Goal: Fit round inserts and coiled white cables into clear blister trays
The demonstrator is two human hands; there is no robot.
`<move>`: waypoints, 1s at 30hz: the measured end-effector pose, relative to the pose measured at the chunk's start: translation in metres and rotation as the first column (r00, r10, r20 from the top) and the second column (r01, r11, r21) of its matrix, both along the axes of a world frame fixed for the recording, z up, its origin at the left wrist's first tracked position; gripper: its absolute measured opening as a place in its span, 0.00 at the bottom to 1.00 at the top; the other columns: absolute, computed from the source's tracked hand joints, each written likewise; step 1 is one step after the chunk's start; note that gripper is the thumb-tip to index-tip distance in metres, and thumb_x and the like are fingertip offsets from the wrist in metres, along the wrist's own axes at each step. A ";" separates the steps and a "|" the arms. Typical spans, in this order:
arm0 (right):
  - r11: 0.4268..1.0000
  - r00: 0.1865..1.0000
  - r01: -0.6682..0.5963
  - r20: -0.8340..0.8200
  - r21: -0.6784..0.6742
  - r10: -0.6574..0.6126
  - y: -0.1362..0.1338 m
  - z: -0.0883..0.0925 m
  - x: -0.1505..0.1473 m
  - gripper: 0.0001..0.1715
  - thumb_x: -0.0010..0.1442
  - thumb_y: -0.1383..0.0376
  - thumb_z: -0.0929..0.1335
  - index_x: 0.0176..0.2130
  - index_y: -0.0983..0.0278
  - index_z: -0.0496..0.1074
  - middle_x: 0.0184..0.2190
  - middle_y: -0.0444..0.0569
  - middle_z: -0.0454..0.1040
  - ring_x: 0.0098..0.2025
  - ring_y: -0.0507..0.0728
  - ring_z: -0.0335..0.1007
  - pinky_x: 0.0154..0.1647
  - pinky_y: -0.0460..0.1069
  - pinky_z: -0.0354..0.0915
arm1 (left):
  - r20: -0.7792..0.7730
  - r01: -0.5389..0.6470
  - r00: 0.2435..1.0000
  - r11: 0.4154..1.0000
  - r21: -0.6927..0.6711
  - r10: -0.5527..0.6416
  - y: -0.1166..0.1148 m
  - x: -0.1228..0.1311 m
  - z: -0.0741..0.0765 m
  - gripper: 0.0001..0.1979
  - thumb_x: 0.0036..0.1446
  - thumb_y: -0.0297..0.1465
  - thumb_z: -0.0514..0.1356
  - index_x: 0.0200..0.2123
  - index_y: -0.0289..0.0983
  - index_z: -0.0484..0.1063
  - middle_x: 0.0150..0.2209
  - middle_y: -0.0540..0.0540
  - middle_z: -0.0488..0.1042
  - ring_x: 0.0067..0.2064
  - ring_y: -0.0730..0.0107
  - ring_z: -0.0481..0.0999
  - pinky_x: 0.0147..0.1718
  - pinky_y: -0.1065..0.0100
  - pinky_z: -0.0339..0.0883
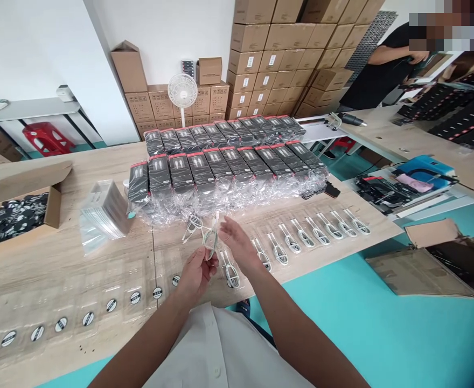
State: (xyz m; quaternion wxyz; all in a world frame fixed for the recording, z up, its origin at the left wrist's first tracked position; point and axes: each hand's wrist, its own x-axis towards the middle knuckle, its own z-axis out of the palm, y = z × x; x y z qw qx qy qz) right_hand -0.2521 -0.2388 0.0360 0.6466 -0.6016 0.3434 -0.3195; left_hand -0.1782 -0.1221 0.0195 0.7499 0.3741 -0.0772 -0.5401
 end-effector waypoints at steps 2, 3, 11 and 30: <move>0.958 0.976 -0.213 0.077 0.192 0.202 0.006 -0.004 0.000 0.30 0.53 0.53 0.72 0.54 0.57 0.70 0.43 0.49 0.75 0.34 0.54 0.70 0.29 0.48 0.66 | -0.027 0.032 0.999 0.999 -0.019 -0.032 0.000 -0.002 0.003 0.19 0.54 0.44 0.64 0.24 0.36 0.64 0.28 0.47 0.70 0.28 0.75 0.69 0.23 0.74 0.57; 0.922 0.957 -0.286 0.121 0.262 0.263 0.010 -0.005 0.000 0.28 0.54 0.52 0.71 0.53 0.57 0.70 0.41 0.49 0.76 0.29 0.52 0.69 0.23 0.46 0.62 | -0.031 0.048 0.998 0.999 -0.021 -0.049 0.000 -0.003 0.003 0.19 0.54 0.44 0.64 0.24 0.36 0.64 0.28 0.47 0.70 0.28 0.75 0.69 0.23 0.74 0.58; 0.923 0.966 -0.239 0.167 0.302 0.196 0.013 -0.002 0.000 0.26 0.55 0.50 0.69 0.50 0.59 0.69 0.32 0.45 0.75 0.29 0.52 0.69 0.24 0.44 0.60 | 0.022 0.141 0.989 0.985 0.104 -0.144 0.005 -0.001 0.001 0.18 0.51 0.42 0.67 0.39 0.36 0.70 0.35 0.44 0.77 0.31 0.71 0.75 0.25 0.73 0.60; 0.779 0.379 -0.589 -0.925 -0.214 0.032 0.044 -0.107 0.019 0.18 0.58 0.66 0.67 0.49 0.65 0.65 0.46 0.58 0.75 0.45 0.64 0.74 0.39 0.52 0.63 | 0.295 -0.325 0.935 0.815 0.480 0.199 0.041 0.060 -0.090 0.10 0.44 0.28 0.68 0.32 0.37 0.72 0.37 0.45 0.74 0.41 0.67 0.75 0.44 0.65 0.67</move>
